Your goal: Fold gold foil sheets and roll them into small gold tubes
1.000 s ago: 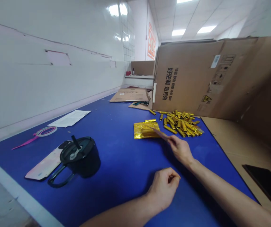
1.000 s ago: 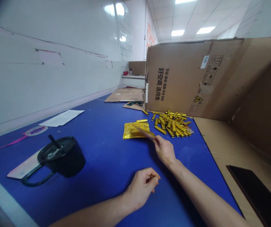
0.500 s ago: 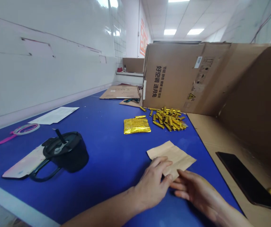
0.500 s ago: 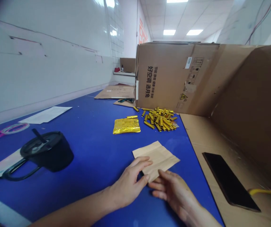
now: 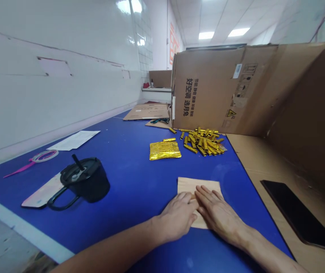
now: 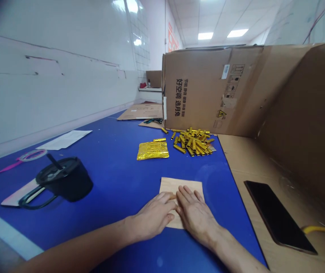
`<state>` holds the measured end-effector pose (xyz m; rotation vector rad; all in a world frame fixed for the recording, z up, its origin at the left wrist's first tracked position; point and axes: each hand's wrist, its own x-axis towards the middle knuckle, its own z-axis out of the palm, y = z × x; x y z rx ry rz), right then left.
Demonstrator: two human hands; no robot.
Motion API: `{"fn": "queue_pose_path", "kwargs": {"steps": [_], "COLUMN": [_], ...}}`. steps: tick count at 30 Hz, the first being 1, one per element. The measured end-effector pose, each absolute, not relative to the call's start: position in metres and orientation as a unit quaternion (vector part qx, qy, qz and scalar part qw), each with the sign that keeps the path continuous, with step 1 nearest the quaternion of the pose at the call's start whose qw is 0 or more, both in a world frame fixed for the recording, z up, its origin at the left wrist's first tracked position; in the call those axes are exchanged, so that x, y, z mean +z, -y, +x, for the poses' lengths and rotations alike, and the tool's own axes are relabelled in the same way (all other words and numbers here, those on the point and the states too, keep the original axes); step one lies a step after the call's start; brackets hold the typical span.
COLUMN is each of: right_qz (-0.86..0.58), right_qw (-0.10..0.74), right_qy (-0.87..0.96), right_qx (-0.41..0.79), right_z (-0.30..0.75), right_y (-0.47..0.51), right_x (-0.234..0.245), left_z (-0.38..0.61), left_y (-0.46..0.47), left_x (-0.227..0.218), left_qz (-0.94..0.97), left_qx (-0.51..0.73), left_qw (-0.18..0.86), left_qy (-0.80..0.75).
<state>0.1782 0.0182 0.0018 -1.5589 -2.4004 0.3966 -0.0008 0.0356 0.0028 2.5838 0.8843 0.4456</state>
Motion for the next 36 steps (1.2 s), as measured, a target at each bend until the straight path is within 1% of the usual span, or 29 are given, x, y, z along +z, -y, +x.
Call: {"fn": "queue_pose_path", "kwargs": {"steps": [3, 8, 10, 16, 21, 27, 36], "right_qz": [-0.542, -0.529, -0.518, -0.525, -0.534, -0.545, -0.565], "right_qw": [0.066, 0.046, 0.041, 0.037, 0.018, 0.021, -0.008], "right_qy": [0.832, 0.846, 0.853, 0.85, 0.845, 0.838, 0.822], "right_qx": [0.099, 0.056, 0.044, 0.008, 0.023, 0.02, 0.068], "right_z": [0.182, 0.184, 0.184, 0.186, 0.186, 0.194, 0.23], "right_y": [-0.023, -0.019, -0.018, -0.02, -0.018, -0.008, 0.022], "right_x": [-0.011, -0.015, -0.017, -0.027, -0.02, -0.016, -0.005], "left_z": [-0.006, 0.013, 0.025, 0.028, 0.016, 0.006, 0.0], "left_y": [-0.038, -0.049, -0.052, -0.06, -0.062, -0.061, -0.058], "left_x": [0.004, 0.007, 0.005, -0.009, -0.009, -0.009, -0.009], "left_qz": [0.921, 0.896, 0.905, 0.929, 0.934, 0.939, 0.94], "left_qx": [0.148, 0.18, 0.156, 0.07, 0.046, 0.028, 0.013], "left_qw": [0.193, 0.237, 0.237, 0.187, 0.163, 0.139, 0.154], "left_qy": [-0.303, -0.33, -0.316, -0.311, -0.315, -0.313, -0.304]}}
